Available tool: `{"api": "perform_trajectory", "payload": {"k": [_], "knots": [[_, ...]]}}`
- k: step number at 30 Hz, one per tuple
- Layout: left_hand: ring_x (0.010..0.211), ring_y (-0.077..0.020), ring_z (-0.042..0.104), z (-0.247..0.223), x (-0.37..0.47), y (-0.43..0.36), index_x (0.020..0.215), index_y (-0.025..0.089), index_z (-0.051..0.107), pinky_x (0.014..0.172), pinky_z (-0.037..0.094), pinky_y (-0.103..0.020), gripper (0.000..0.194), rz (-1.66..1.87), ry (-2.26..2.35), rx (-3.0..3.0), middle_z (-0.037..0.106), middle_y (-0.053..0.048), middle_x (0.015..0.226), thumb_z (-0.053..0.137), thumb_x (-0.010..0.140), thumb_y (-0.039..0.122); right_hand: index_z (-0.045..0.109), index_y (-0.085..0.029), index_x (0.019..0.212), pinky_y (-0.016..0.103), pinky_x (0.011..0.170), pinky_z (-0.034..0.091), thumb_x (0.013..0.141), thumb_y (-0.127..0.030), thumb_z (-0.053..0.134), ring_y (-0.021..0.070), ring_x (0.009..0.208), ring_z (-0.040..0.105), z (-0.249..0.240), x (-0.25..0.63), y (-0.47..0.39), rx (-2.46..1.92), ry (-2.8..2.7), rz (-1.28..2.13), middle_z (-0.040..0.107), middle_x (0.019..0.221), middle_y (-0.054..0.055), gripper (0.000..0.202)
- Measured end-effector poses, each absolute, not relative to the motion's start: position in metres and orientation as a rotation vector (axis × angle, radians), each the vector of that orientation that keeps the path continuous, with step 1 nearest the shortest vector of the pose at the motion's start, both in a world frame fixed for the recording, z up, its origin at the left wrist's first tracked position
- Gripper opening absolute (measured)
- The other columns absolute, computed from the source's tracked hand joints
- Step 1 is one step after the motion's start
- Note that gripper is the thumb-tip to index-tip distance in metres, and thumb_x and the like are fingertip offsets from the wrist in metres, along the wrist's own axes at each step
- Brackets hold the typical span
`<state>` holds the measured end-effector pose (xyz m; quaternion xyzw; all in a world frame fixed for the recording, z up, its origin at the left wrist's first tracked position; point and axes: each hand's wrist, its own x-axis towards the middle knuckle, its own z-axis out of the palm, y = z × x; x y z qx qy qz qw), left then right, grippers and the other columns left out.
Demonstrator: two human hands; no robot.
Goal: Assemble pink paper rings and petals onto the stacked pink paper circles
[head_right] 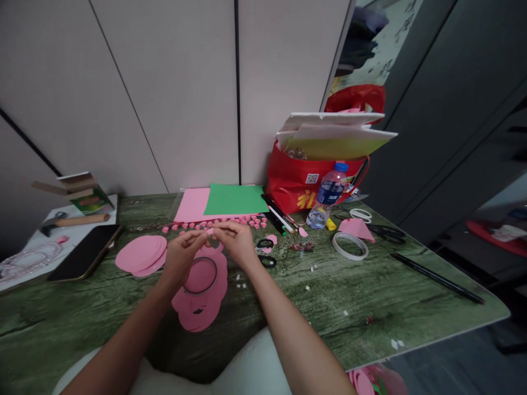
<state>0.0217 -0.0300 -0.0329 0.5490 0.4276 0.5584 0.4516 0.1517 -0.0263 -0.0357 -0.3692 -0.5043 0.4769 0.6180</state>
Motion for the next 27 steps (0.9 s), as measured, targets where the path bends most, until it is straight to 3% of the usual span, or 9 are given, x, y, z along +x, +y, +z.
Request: {"api": "perform_trajectory", "payload": {"k": [8, 27], "knots": [[0.059, -0.0124, 0.056, -0.0338, 0.0223, -0.0288, 0.061, 0.014, 0.063, 0.064, 0.042, -0.024, 0.013, 1.415, 1.073, 1.330, 0.061, 0.001, 0.056, 0.062, 0.067, 0.026, 0.068, -0.018, 0.077, 0.029, 0.067, 0.052, 0.061, -0.027, 0.068, 0.0158, 0.064, 0.065, -0.0400, 0.1525, -0.0234, -0.821, -1.142, 1.129, 0.070, 0.068, 0.002, 0.019], [0.062, -0.0138, 0.059, -0.0303, 0.0226, -0.0323, 0.060, 0.015, 0.063, 0.066, 0.043, -0.024, 0.014, 1.365, 1.067, 1.426, 0.064, 0.001, 0.057, 0.060, 0.070, 0.025, 0.063, -0.016, 0.069, 0.023, 0.051, 0.048, 0.054, -0.027, 0.075, 0.0118, 0.051, 0.059, -0.0359, 0.1516, -0.0257, -0.787, -1.092, 1.134, 0.063, 0.057, -0.001, 0.022]]}}
